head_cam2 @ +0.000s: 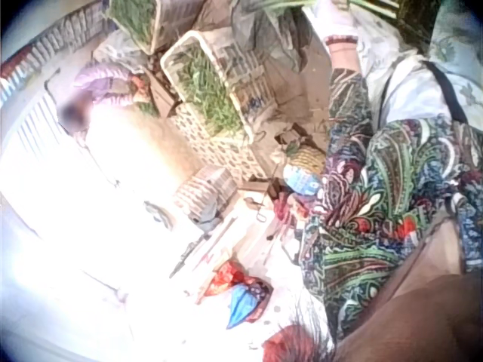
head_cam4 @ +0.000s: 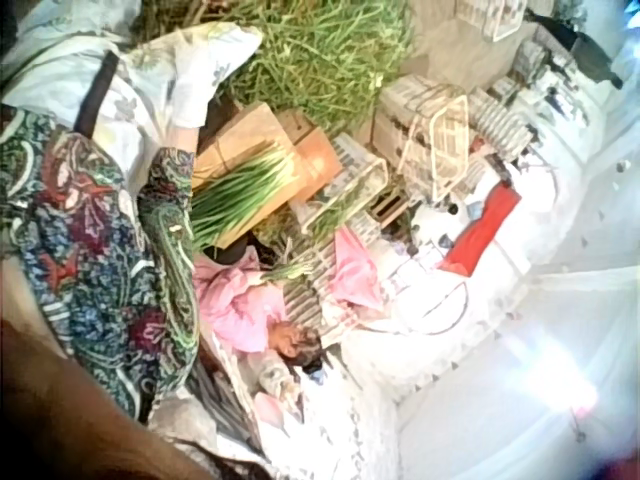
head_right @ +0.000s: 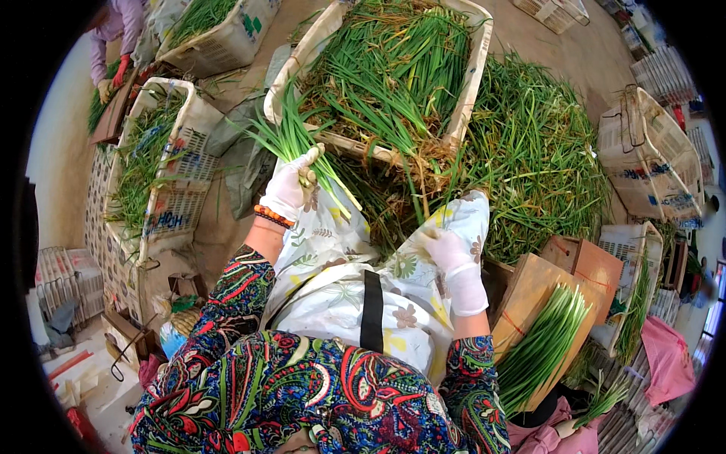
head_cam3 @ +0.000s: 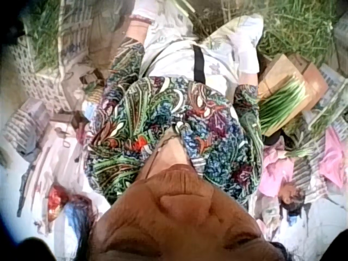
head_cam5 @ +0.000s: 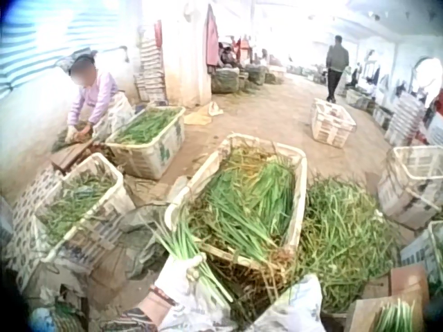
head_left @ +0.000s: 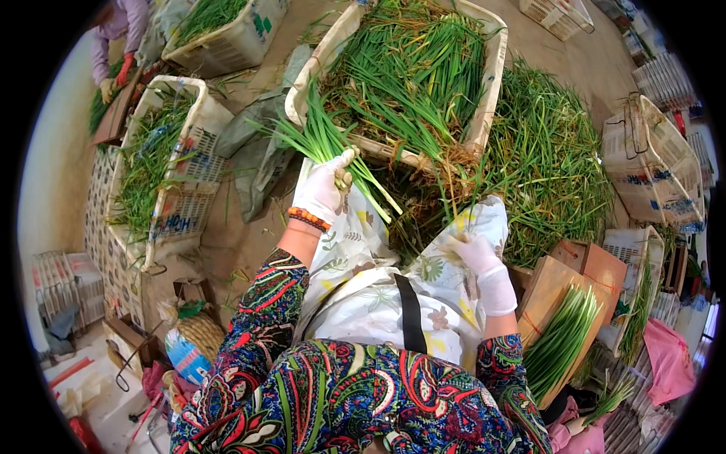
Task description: The person picks individual stalks of green vegetables from a crate, cleans the root ends by hand, and gathers them into a bunch that is then tied with rubber bands.
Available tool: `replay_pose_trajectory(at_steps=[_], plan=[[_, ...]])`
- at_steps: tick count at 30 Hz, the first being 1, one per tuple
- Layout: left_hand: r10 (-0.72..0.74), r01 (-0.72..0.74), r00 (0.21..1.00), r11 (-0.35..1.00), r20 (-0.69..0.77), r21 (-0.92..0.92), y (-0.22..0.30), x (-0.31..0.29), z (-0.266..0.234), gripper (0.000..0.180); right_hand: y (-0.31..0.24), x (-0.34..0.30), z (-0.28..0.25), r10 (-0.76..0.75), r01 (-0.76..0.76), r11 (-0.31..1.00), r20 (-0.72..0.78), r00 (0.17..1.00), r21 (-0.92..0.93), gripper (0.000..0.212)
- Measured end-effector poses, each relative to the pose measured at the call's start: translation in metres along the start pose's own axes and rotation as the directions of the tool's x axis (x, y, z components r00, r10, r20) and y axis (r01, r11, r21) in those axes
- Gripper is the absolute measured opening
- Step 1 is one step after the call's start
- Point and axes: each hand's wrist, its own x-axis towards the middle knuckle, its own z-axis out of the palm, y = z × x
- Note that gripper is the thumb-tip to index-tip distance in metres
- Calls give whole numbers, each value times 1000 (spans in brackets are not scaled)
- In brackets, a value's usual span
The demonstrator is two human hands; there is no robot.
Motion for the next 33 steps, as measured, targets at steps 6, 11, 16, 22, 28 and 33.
replay_pose_trajectory(at_steps=[6, 11, 16, 22, 28, 33], plan=[[-16, 7, 998, 990, 67, 138, -3, -17, 11, 17, -43, -20, 26, -432, 421, 901, -308, 848, -104, 36], [-13, -12, 997, 952, 80, 305, -7, -37, 23, 17, -84, 4, 69, -224, 187, 929, 85, 971, 320, 27], [6, -58, 986, 951, 168, 303, -3, -53, 34, 17, -76, 7, 76, -269, 225, 850, 25, 963, 476, 33], [-41, -8, 988, 951, 152, 308, -10, -54, 33, 12, -71, 4, 75, -279, 270, 951, 44, 959, 154, 45], [-62, 43, 984, 993, 167, 113, -24, -41, 17, 13, -83, -18, 89, -178, 156, 942, 50, 983, 296, 49], [-234, 181, 887, 969, 397, 166, -43, -66, 15, 27, -73, 2, 84, -176, 177, 984, -48, 983, 12, 47]])
